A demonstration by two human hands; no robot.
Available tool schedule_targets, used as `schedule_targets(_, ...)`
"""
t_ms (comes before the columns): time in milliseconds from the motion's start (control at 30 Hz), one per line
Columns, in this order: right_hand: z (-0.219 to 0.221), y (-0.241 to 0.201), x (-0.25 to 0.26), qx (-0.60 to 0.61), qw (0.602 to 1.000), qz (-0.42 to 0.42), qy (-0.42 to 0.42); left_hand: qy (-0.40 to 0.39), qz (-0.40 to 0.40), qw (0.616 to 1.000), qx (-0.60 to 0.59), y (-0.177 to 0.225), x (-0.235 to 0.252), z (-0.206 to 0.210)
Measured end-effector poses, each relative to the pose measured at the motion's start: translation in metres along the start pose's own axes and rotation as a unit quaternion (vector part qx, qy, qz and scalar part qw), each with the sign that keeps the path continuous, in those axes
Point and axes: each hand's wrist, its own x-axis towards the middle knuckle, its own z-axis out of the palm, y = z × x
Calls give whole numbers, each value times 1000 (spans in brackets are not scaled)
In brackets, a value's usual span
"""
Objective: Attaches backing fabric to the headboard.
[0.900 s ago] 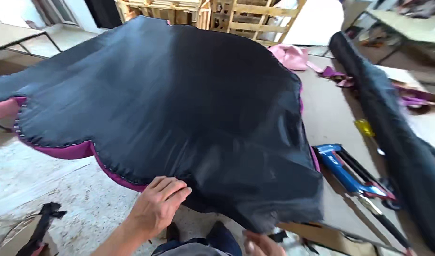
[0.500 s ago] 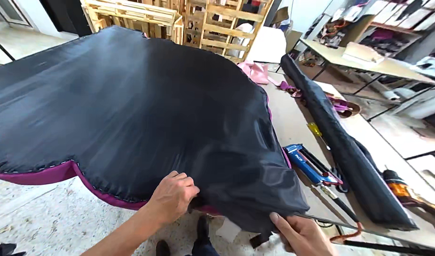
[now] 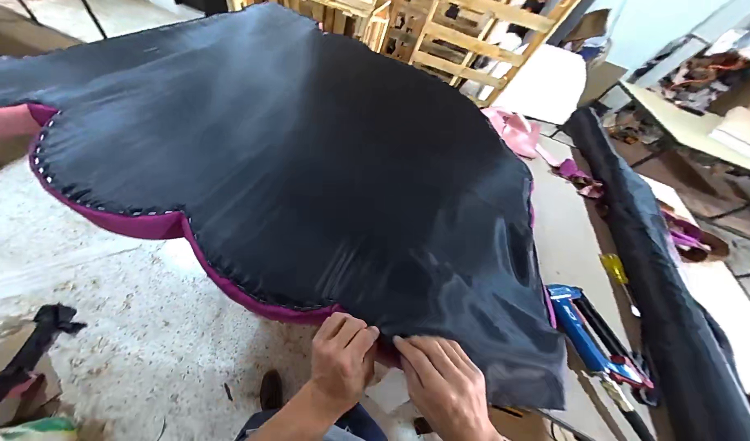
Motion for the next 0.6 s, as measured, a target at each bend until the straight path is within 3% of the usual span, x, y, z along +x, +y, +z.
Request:
schedule_targets(200, -14, 24, 5, 78, 989, -106, -71, -21, 6, 1000, 3, 14, -30, -17)
schedule_targets(300, -19, 33, 16, 100, 980, -139, -105, -8, -9, 998, 68, 11, -19, -28)
schedule_targets(433, -8, 49, 20, 164, 963, -177, -123, -97, 41, 981, 163, 21, 0, -22)
schedule_targets(600, -6, 57, 32, 207, 953, -192, -110, -101, 82, 979, 155, 23, 5, -11)
